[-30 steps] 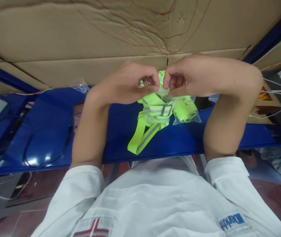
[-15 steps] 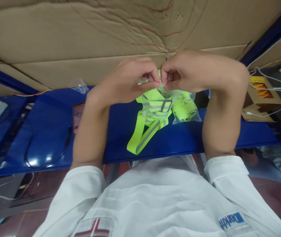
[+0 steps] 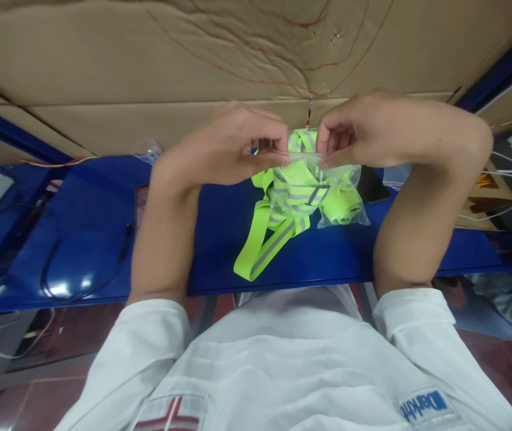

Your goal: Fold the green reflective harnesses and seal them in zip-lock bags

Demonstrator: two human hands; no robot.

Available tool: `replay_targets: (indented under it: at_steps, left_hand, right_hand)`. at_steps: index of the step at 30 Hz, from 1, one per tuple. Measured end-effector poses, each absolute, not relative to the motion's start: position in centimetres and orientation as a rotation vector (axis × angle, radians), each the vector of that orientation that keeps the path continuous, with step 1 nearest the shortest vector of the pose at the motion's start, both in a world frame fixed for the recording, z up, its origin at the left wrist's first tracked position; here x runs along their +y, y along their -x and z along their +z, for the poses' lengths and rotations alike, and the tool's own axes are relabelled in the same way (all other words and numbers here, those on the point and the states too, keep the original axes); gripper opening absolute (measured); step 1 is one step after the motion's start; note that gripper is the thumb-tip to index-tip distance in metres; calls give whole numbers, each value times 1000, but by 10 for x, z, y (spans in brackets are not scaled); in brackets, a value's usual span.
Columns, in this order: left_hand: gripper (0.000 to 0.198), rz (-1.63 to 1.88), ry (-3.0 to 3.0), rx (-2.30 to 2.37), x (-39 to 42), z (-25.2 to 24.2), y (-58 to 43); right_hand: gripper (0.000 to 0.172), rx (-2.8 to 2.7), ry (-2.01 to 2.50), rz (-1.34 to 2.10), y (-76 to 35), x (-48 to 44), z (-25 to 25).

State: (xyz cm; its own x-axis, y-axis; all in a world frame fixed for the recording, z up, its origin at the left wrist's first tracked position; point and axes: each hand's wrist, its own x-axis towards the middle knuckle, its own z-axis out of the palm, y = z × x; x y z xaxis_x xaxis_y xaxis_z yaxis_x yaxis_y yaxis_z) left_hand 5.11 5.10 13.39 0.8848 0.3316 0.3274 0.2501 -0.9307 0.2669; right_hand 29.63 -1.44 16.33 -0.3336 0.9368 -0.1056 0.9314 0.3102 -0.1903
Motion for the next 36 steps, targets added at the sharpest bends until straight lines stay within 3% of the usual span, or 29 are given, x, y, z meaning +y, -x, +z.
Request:
replay_targets:
  at_steps: [5, 13, 18, 26, 30, 36]
  left_hand:
    - [38, 591, -2755, 527, 56, 131, -52]
    - [14, 690, -2755, 472, 58, 123, -60]
    - [16, 641, -2823, 501, 63, 119, -59]
    - [25, 794, -2709, 478, 65, 127, -47]
    - [32, 811, -2586, 598, 63, 140, -29]
    - [27, 948, -2723, 868, 55, 148, -21]
  right_hand:
    - [11, -2508, 1768, 357, -295, -15, 163]
    - [11, -2610, 1658, 349, -283, -14, 162]
    - [13, -2637, 1706, 437, -286, -5, 155]
    - [11, -2522, 1627, 241, -286, -12, 162]
    - [13, -2372, 1481, 222, -285, -15, 167]
    - [21, -2294, 1375, 342, -286, -17, 171]
